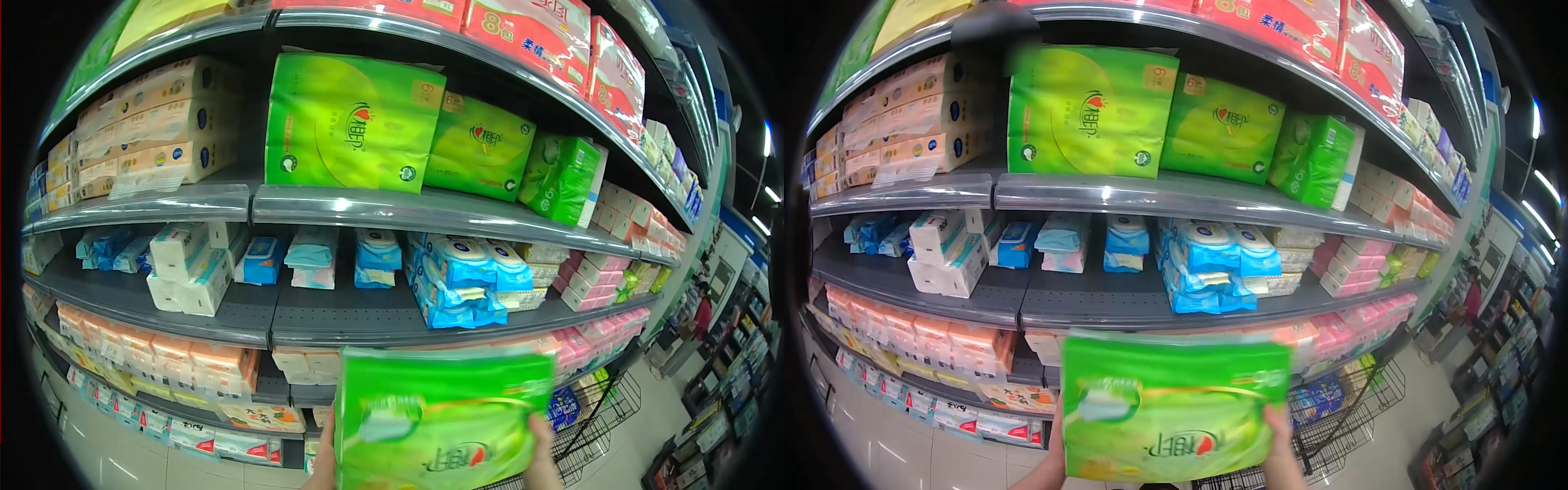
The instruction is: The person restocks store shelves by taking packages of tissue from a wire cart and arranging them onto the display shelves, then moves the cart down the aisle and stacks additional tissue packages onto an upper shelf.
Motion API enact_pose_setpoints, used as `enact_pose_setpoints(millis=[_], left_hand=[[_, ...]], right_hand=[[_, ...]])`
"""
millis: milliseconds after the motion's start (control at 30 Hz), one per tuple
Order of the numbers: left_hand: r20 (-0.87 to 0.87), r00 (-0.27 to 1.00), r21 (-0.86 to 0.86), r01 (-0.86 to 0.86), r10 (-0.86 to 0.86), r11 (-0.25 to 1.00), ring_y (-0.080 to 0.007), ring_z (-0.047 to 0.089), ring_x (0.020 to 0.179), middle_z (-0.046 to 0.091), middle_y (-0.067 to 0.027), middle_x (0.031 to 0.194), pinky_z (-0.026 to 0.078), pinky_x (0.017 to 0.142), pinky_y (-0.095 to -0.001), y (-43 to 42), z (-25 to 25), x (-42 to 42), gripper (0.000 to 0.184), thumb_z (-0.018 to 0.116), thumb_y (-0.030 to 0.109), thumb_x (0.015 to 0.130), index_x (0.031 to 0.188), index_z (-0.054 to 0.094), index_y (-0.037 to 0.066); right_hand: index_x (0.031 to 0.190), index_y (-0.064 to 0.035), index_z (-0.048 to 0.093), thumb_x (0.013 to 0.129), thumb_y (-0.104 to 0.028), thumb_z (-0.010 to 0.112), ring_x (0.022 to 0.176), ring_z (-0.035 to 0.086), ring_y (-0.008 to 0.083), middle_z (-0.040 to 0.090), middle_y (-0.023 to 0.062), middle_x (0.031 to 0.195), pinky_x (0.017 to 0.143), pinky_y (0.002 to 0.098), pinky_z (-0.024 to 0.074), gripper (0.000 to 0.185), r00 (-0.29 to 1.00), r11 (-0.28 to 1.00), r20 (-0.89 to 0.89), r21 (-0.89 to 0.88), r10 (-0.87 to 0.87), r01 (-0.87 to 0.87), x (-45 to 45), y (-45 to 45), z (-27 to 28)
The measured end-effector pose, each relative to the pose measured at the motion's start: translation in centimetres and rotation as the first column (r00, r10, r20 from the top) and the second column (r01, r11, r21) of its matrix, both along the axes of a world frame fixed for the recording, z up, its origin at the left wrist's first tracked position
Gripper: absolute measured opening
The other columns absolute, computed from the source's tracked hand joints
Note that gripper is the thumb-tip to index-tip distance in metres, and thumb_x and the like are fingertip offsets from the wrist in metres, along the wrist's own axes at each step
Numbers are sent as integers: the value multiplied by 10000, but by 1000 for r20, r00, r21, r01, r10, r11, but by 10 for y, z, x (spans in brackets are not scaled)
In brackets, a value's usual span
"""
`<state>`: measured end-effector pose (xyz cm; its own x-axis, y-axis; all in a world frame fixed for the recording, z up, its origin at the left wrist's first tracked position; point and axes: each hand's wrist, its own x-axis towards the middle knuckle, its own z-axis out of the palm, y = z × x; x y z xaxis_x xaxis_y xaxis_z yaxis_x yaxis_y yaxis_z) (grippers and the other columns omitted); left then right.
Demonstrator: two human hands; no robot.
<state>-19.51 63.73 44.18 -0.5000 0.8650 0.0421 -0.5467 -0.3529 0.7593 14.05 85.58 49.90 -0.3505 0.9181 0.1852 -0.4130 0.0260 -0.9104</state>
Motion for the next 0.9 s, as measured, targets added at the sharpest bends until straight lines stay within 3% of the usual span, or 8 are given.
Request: enact_pose_setpoints(millis=[67, 200, 400, 533, 667, 700, 833, 900], left_hand=[[-352, 919, 115, -149, 181, 982, -302, 371, 1451, 296, -181, 1615, 359, 1154, -408, -3, 26, 25, 704, 417, 424, 1047, 1601, 191, 54], [-729, 684, -102, -67, -29, 993, -281, 284, 1503, 234, -178, 1652, 304, 1183, -394, -13, -13, 11, 685, 396, 374, 1054, 1591, 197, -4], [-710, 675, -311, -43, -202, 950, -307, 386, 1432, 454, -232, 1477, 288, 1156, -392, -60, -2, 1, 800, 652, 512, 884, 1461, 476, -13], [-962, 85, 238, -206, 259, 949, -309, 414, 1359, 536, -209, 1333, 317, 1107, -456, -65, 53, -6, 919, 817, 589, 680, 1351, 596, 1], [-761, 593, 108, -283, 263, 953, -317, 406, 1356, 532, -181, 1357, 313, 1125, -485, -38, 9, 36, 993, 949, 388, 619, 1411, 492, 2], [-821, 570, -150, -154, -36, 977, -276, 458, 1328, 520, -143, 1393, 351, 1116, -456, -44, -29, 14, 1086, 964, 314, 621, 1481, 378, 6], [5, 1000, -391, -1, 4, 920, -269, 614, 1153, 609, -133, 1297, 509, 969, -406, -78, -92, 34, 490, 579, 251, 1010, 1431, 463, 29], [281, 958, -389, 63, 54, 919, -273, 623, 1137, 616, -130, 1288, 521, 951, -399, -77, -96, 36, 478, 593, 195, 996, 1426, 466, 29]], right_hand=[[1422, -41, 489, 983, -471, 537, 1187, 588, 300, 573, 130, 1391, 1024, 431, 468, 616, 998, 909, -30, -412, 58, -65, -16, -42, -13], [1451, -61, 485, 1023, -594, 380, 1245, 571, 289, 563, 128, 1424, 1084, 423, 426, 693, 987, 888, -61, -431, 151, -162, -4, -44, -59], [1496, -8, 413, 951, -801, 142, 1379, 461, 292, 497, 164, 1490, 1155, 440, 341, 1000, 944, 950, 293, -307, 154, -60, 30, -17, -17], [1501, -42, 400, 926, -829, 168, 1376, 455, 303, 477, 142, 1500, 1167, 455, 327, 1003, 994, 983, -11, -146, 111, -111, 23, -2, -10], [1541, -96, 348, 964, -664, 388, 1433, 370, 316, 390, 106, 1567, 1175, 473, 317, 811, 971, 962, -140, -166, 194, -216, -17, -17, -33], [1532, -88, 363, 975, -558, 481, 1427, 375, 302, 393, 90, 1563, 1172, 465, 314, 739, 976, 958, -79, -188, 205, -217, -16, -17, -49], [1483, -58, 482, 861, -146, 688, 1386, 455, 302, 517, 193, 1456, 1141, 374, 341, 661, 825, 886, 477, 176, 305, -429, -1, -22, -61], [1595, -65, 262, 812, -118, 704, 1546, 112, 289, 160, 120, 1676, 1232, 351, 110, 900, 760, 831, 399, -7, 512, -556, -9, -45, -19]])
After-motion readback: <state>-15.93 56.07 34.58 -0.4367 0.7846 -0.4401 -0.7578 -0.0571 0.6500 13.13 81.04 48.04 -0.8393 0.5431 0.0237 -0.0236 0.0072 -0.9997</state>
